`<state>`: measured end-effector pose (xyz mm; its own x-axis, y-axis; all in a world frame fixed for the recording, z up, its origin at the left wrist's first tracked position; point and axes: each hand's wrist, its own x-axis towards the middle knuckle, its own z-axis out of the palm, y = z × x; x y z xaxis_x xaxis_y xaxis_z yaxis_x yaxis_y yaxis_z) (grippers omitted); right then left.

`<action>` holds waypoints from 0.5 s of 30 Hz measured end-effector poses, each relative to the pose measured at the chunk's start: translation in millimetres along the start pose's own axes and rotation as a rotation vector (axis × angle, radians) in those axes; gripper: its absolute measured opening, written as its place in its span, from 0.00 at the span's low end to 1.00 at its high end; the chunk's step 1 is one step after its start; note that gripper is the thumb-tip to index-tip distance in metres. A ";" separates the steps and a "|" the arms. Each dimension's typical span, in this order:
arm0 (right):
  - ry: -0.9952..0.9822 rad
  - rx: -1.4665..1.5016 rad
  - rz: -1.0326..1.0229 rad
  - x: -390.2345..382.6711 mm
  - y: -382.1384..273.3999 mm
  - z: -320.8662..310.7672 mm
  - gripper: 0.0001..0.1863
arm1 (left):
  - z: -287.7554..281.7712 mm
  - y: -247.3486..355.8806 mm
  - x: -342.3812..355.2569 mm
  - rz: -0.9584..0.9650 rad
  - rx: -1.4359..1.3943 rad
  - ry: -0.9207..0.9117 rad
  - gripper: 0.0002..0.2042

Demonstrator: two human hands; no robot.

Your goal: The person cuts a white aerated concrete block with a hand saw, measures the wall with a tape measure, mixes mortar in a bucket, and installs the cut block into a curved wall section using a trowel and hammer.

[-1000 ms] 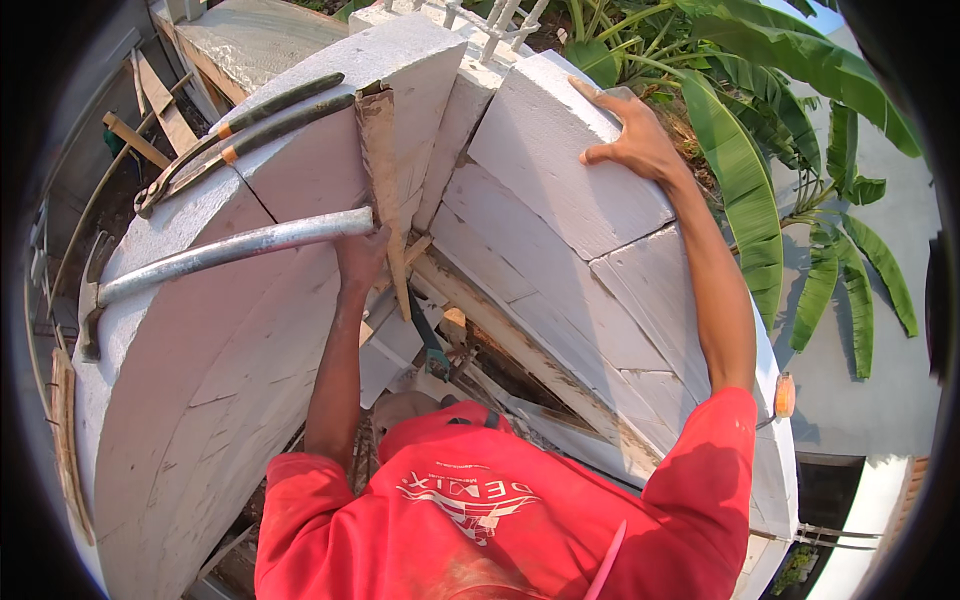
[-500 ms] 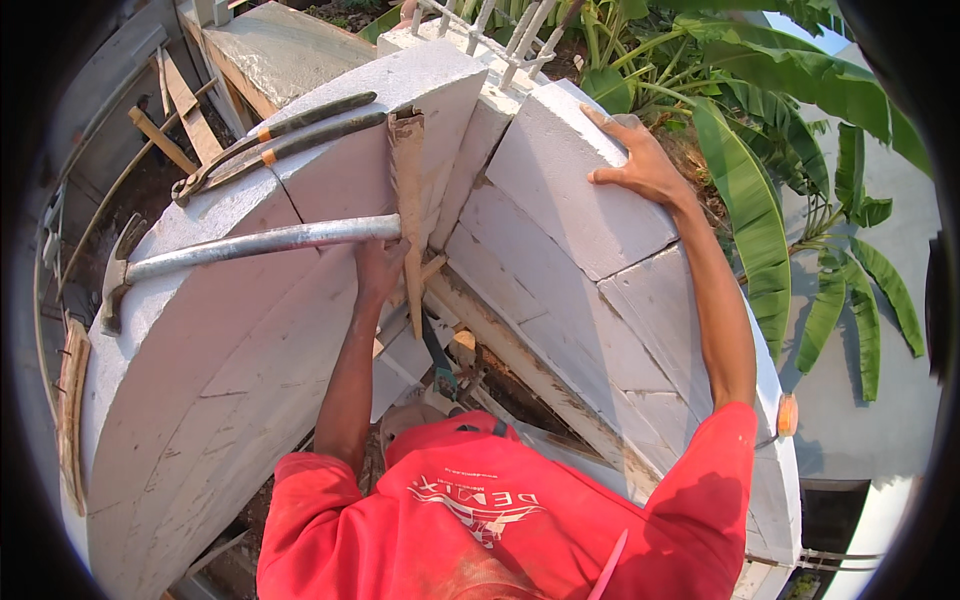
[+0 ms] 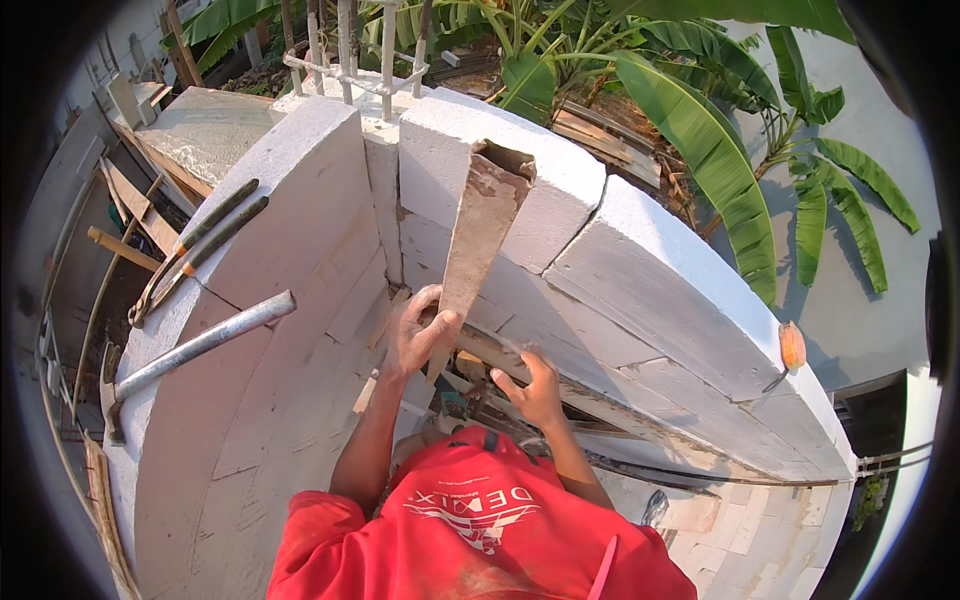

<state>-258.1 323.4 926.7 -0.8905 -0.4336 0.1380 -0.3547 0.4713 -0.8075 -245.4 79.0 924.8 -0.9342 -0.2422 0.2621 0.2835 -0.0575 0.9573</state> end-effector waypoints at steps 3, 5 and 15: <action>0.018 -0.045 0.129 -40.9 44.6 25.0 0.36 | 40.5 18.3 3.8 -0.021 -0.449 -0.058 0.25; 0.086 -0.017 0.043 -55.6 55.9 28.1 0.40 | 61.9 33.1 11.2 -0.021 -0.536 -0.099 0.27; 0.195 -0.041 0.122 -84.5 58.1 -47.6 0.22 | 150.6 91.7 24.3 -0.079 -0.562 -0.253 0.32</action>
<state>-217.0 424.0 895.4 -0.9642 -0.2170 0.1524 -0.2490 0.5436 -0.8015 -274.8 213.7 1037.3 -0.9599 0.0171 0.2799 0.2177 -0.5837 0.7822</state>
